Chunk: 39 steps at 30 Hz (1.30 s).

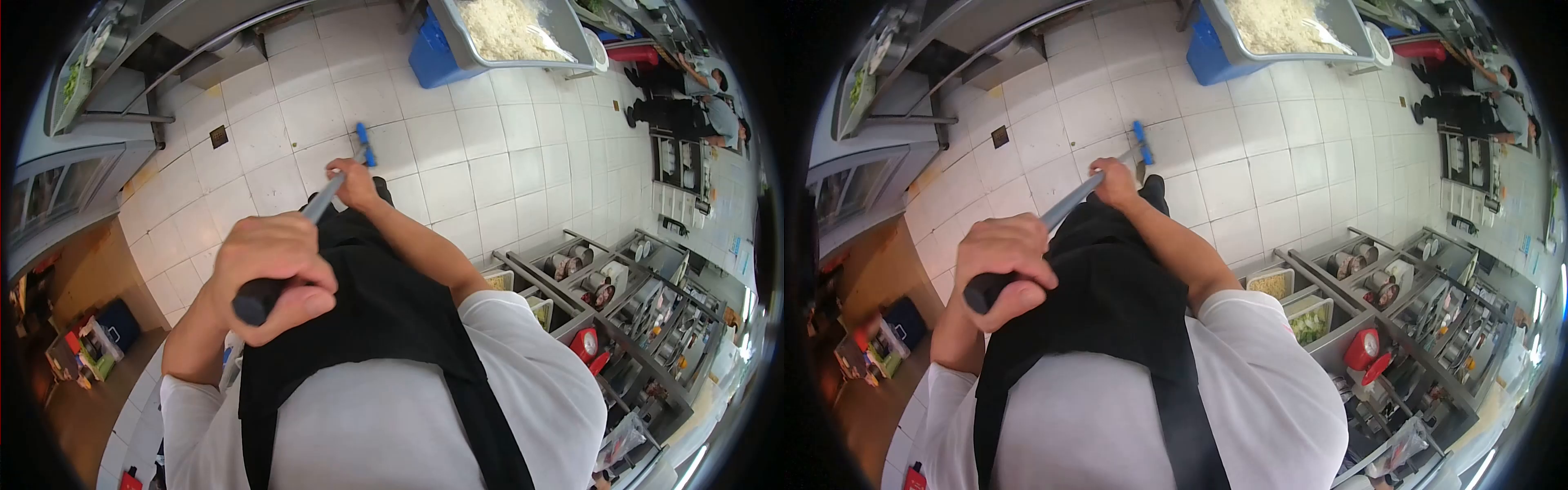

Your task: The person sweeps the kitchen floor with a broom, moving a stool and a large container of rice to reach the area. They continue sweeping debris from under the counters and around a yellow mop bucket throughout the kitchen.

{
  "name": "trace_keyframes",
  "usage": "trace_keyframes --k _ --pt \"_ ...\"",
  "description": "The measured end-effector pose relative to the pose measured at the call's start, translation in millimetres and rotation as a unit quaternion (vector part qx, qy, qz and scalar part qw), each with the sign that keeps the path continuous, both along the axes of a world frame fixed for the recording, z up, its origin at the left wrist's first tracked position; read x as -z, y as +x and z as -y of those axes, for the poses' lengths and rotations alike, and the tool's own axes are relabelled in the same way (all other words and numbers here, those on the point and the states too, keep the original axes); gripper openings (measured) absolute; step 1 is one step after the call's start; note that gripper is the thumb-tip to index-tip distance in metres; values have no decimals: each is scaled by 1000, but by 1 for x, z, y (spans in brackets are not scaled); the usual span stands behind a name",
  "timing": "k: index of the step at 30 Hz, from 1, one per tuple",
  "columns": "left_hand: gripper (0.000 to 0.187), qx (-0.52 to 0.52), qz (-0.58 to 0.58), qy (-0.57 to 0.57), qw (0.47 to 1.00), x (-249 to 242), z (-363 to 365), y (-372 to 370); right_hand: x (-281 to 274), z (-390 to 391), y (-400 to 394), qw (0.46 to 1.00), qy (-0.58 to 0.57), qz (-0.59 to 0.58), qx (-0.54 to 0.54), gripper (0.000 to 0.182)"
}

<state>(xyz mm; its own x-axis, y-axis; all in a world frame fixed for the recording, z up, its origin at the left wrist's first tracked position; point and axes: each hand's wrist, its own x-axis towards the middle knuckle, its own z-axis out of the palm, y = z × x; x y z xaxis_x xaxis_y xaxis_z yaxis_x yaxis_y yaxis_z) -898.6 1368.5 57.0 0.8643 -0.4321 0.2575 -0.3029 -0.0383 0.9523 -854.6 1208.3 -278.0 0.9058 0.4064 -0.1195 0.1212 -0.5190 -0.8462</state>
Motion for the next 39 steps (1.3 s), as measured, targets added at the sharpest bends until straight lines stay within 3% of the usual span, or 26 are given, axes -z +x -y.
trace_keyframes --k 3,4,7,13,18,23,25,27,29,33,36,39 --pt "26 -60 -20 -33 997 -21 -11 -24 -18 -32 -3 996 -7 -26 -89 14" --pt "35 -74 -32 -42 996 -27 -14 -32 -27 -38 -7 995 -9 -22 -99 15" --pt "37 -51 -41 -59 996 -35 -30 -46 -39 -30 -12 996 -9 2 -90 14" --pt "12 58 -13 -110 992 29 -19 -34 -15 64 -36 993 -115 -3 28 16" --pt "7 156 -86 -105 978 80 10 -28 17 125 -81 978 -179 -34 101 18" --pt "8 135 -74 -55 987 40 -29 -28 22 48 -100 995 -51 -47 66 17" --pt "10 110 -61 -35 991 6 -46 -27 -7 -5 -89 999 -27 -41 16 18" --pt "18 85 -54 -18 995 -12 -53 -28 8 -50 -76 996 48 -42 -62 18" --pt "23 67 -60 2 996 -23 -53 -26 -2 -83 -56 990 24 -74 -115 17" --pt "38 89 2 -5 996 -34 -44 -24 -25 -87 -33 992 32 -8 -125 16" --pt "33 84 16 -56 995 -29 -42 -9 -33 -39 -10 993 2 47 -105 19" --pt "31 45 0 -43 998 -10 -22 5 -30 29 19 997 -66 0 -33 18"
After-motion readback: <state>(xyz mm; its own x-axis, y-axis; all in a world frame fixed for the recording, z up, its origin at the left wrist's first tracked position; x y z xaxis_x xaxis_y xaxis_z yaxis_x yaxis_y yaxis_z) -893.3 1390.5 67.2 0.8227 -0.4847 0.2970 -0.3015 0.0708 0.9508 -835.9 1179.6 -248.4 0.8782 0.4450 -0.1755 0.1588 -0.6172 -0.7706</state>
